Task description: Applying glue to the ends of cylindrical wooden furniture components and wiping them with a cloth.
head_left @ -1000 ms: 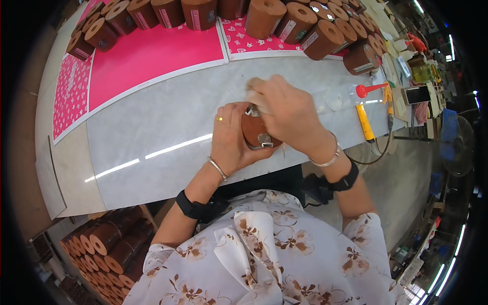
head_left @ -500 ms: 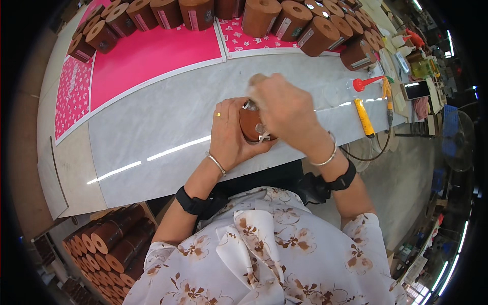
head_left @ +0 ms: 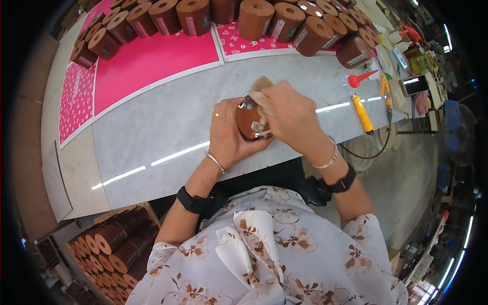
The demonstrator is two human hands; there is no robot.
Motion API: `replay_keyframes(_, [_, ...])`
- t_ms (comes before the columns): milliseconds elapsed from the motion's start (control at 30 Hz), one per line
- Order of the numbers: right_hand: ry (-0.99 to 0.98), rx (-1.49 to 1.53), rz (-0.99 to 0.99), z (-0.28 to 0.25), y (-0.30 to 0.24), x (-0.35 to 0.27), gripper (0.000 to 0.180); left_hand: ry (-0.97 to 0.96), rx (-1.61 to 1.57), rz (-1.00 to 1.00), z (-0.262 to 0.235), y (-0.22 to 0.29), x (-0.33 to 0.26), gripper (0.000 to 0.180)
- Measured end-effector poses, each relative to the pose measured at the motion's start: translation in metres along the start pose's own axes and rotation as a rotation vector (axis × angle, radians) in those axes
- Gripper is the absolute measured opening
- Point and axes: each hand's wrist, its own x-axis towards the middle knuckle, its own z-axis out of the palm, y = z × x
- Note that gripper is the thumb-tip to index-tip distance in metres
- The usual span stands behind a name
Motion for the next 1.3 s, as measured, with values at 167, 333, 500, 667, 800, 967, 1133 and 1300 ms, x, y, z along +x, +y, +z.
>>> replay_keyframes(167, [-0.076, 0.024, 0.109, -0.024, -0.034, -0.056, 0.025, -0.004, 0.03, 0.022, -0.001, -0.003, -0.003, 0.082])
replay_keyframes(333, [0.008, 0.227, 0.19, -0.03, -0.031, -0.066, 0.029, -0.097, -0.007, -0.074, -0.011, 0.004, -0.002, 0.087])
replay_keyframes(500, [0.021, 0.231, 0.321, -0.023, -0.024, -0.065, 0.031, -0.166, -0.15, -0.044, -0.032, 0.012, -0.001, 0.087])
replay_keyframes(667, [0.051, 0.239, 0.3, -0.02, -0.021, -0.065, 0.032, -0.118, -0.071, -0.01, -0.03, 0.018, 0.001, 0.074])
replay_keyframes(800, [0.091, 0.234, 0.283, -0.018, -0.021, -0.066, 0.032, -0.087, 0.018, 0.062, -0.032, 0.023, 0.002, 0.07])
replay_keyframes(967, [0.109, 0.246, 0.281, -0.015, -0.02, -0.067, 0.032, -0.097, 0.02, 0.057, -0.033, 0.027, 0.006, 0.067])
replay_keyframes(1133, [0.124, 0.245, 0.278, -0.014, -0.021, -0.068, 0.031, -0.096, 0.041, 0.051, -0.035, 0.026, 0.005, 0.064])
replay_keyframes(1300, [0.139, 0.242, 0.278, -0.013, -0.02, -0.069, 0.031, -0.097, 0.163, 0.119, -0.037, 0.026, 0.007, 0.062])
